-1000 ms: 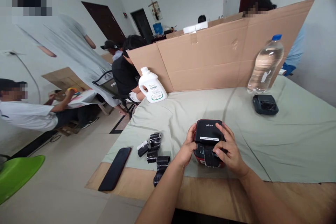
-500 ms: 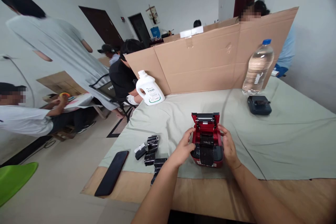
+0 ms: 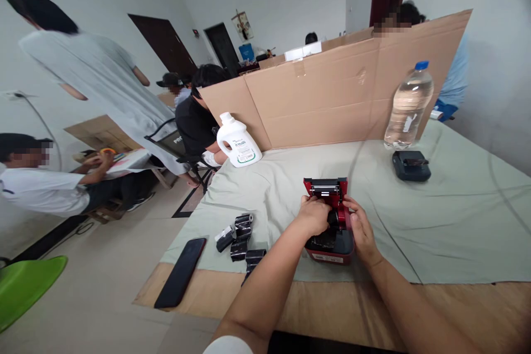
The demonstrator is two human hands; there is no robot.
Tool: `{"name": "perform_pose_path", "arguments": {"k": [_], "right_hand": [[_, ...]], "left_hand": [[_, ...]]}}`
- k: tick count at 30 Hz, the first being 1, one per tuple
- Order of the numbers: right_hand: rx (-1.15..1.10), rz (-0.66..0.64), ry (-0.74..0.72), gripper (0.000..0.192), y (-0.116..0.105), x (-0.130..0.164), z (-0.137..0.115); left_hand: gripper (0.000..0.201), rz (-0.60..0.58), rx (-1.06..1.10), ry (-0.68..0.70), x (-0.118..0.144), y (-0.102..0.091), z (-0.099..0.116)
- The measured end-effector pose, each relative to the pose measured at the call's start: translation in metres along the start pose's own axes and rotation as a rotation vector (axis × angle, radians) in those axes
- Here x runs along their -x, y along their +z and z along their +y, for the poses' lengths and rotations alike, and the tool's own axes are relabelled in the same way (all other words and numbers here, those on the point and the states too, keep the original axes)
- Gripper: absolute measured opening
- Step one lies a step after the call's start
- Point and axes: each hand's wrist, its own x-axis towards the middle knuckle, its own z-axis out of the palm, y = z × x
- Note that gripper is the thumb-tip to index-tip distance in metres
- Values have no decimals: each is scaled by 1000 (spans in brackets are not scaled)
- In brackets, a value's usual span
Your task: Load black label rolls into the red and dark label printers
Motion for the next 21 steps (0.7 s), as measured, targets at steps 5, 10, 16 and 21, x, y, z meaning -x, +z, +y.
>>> {"name": "perform_pose_path", "arguments": {"k": [5,10,16,21], "right_hand": [[8,-2,-7,32,-1,-1,-1],[19,-2,-15,31,-2,-1,-1],[42,-12,-19,31,-3,-2,0],[21,-18,5,31,-2,-2,-3]], "left_hand": [[31,70,73,3,-2,6,-1],[40,125,244,30,1,11,-10],[39,374,1168,111,36,22,-33],[38,367,1437,-37,78,38,-97]]}}
